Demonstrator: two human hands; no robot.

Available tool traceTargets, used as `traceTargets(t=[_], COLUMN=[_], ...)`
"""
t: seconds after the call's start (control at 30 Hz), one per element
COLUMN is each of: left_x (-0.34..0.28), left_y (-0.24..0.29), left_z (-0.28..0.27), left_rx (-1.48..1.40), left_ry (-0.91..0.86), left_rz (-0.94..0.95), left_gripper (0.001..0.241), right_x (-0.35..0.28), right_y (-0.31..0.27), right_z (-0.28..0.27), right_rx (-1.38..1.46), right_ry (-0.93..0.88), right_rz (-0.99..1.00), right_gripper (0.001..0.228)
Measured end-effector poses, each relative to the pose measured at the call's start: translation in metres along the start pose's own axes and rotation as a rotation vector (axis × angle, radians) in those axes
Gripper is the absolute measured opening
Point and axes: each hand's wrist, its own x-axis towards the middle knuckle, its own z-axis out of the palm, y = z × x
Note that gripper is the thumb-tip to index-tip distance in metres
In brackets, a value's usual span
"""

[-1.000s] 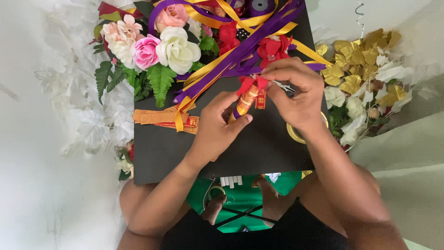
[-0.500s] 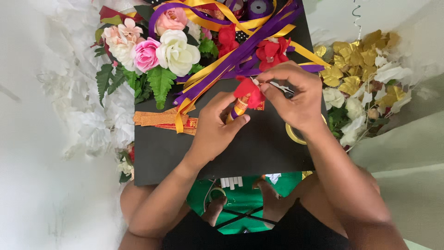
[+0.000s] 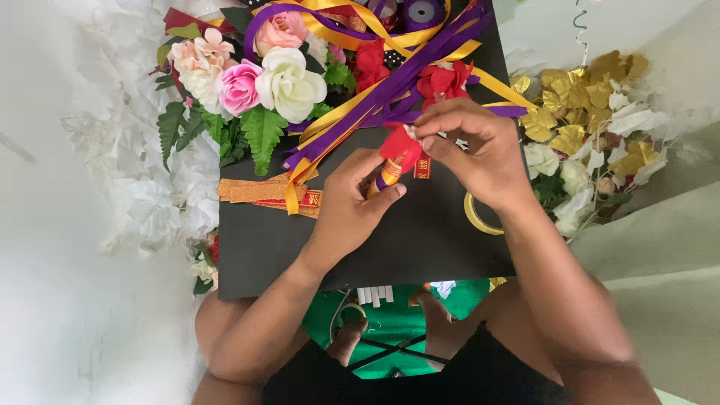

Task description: The person wraps purple and orange ribbons around a cardboard tube by hand. They use scissors to cut tape and pieces of ribbon, and attach a red artificial flower to the end of the tube.

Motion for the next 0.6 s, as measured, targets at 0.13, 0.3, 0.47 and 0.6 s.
traceTargets(t=[0.13, 0.3, 0.47, 0.6], left_x=[-0.002, -0.002, 0.001, 0.001], left_y=[-0.019, -0.015, -0.001, 0.008], left_z=[0.000, 0.000, 0.000, 0.000], left_rx=[-0.007, -0.020, -0.018, -0.037], left_ry=[-0.007, -0.017, -0.029, -0.034], left_rz=[0.012, 0.011, 0.007, -0.014], left_gripper=[0.043, 0.043, 0.045, 0.049], right_x=[0.006, 0.009, 0.009, 0.007], right_y=[-0.002, -0.007, -0.015, -0.005], right_z=[-0.010, -0.021, -0.018, -0.020], right_rx=[-0.104, -0.475, -0.416, -0.359], right_ry=[-0.053, -0.129, -0.152, -0.174], right_rz=[-0.074, -0.368, -0.299, -0.290], right_gripper=[0.013, 0.031, 0.056, 0.068])
